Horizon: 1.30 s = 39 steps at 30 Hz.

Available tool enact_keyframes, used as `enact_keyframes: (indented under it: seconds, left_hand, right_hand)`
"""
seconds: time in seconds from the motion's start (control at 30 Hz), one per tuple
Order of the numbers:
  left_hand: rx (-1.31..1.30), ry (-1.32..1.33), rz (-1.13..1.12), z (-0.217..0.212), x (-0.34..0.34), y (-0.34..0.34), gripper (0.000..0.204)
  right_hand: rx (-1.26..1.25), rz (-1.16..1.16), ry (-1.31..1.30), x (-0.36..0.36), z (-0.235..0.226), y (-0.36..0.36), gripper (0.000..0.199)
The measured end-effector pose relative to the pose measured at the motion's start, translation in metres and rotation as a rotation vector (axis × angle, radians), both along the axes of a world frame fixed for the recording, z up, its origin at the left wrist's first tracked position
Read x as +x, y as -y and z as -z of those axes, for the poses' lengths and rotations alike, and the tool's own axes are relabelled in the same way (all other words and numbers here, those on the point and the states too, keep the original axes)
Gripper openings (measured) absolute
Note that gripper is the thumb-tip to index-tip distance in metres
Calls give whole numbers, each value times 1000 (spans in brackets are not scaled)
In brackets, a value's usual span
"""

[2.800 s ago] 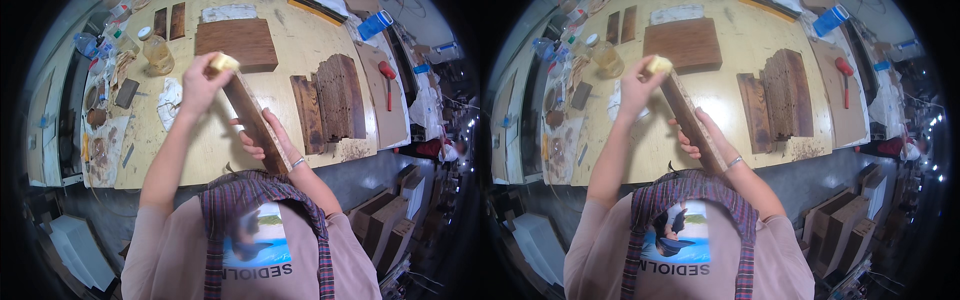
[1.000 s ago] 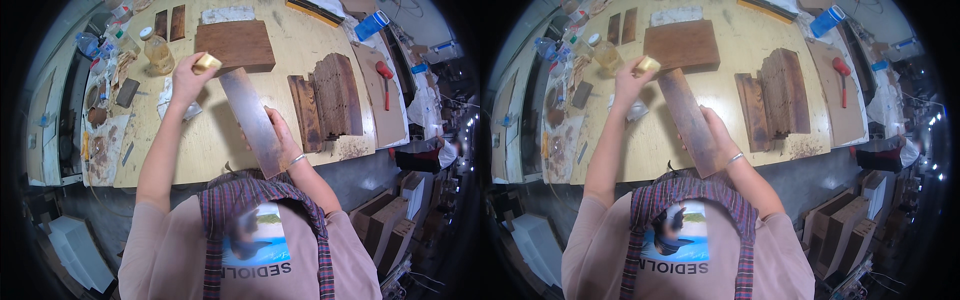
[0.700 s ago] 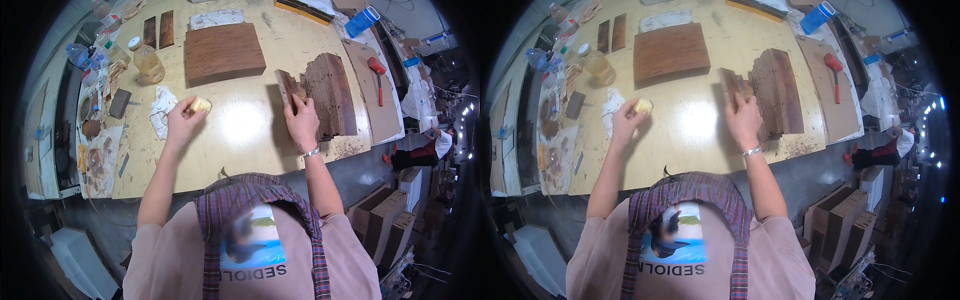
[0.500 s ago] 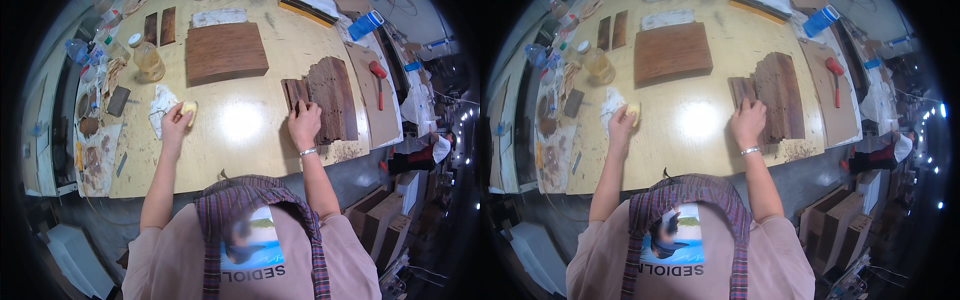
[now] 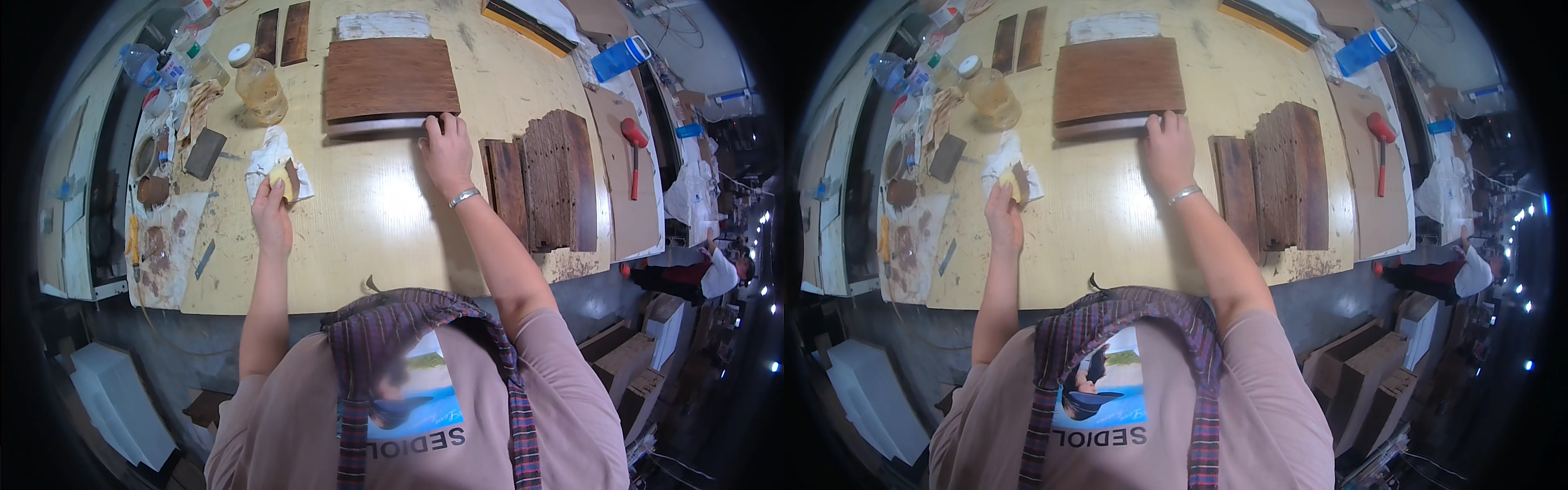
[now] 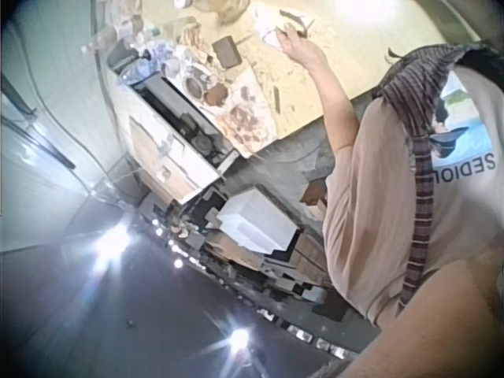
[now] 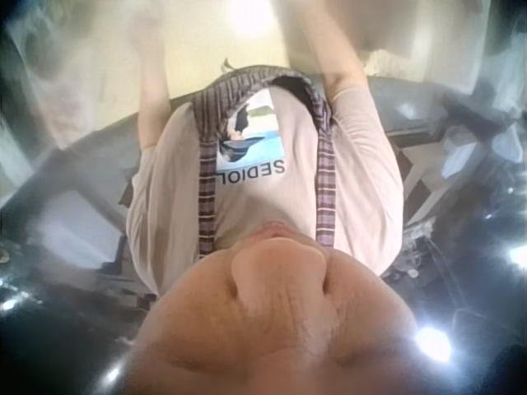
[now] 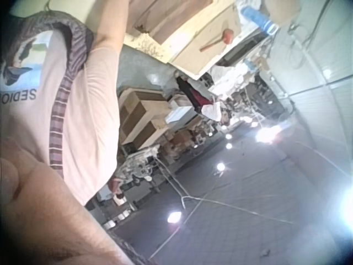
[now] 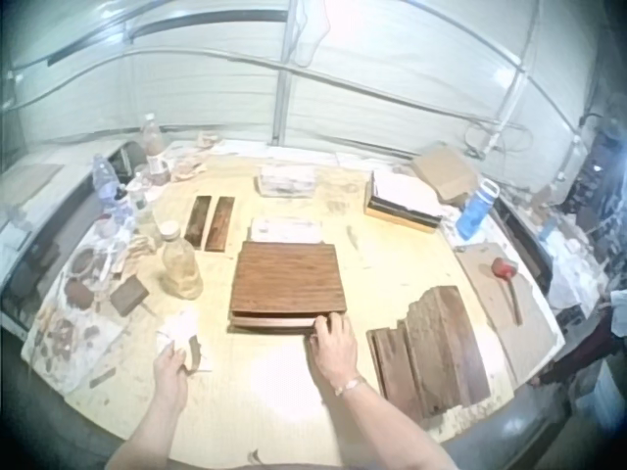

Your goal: The person applies a liquid from a bottle onto small wood planks with a cloth and a sponge, rubbing the surface of each plank individually.

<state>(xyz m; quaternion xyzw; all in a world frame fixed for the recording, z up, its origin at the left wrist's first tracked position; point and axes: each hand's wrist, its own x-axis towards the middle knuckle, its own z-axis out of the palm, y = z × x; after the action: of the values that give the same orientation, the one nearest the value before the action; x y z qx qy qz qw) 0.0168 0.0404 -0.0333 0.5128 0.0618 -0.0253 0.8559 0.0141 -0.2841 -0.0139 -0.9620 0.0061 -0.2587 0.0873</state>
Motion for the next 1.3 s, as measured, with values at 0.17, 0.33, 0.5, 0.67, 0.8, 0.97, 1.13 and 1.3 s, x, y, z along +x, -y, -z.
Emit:
enact_keyframes:
  seconds: [0.17,0.33,0.5,0.67,0.8,0.97,1.13,1.3]
  left_hand:
    - [54,7,46,5,-1,-3,42]
    - [-15,-17,26,-10,-3,-2,41]
    - [291,24,72,-55,-33,27,39]
    - [884,773,333,-95,-83,92,52]
    - [955,966,388,-108,-83,104,48]
    - [1086,460,155,-103,14,74,51]
    - [1014,512,241,-132,-18,78,47]
    - [1002,670,326,-121,-32,81,50]
  right_hand:
    - [-84,-162,-70,-5,0,6,24]
    - [150,-91,-312,-13,-15,-4,10]
    - [1356,21,-795,-44,-40,-9,18]
    - [1679,79,-786,-61,-55,-21,19]
    - [1727,50,-776,-75,-55,-19,19]
    - [1597,48,-775,-115,-66,-24,19]
    - [1537,107,-729,-142,-71,-19,20]
    - [1409,130,-619,-155,-87,-22,20]
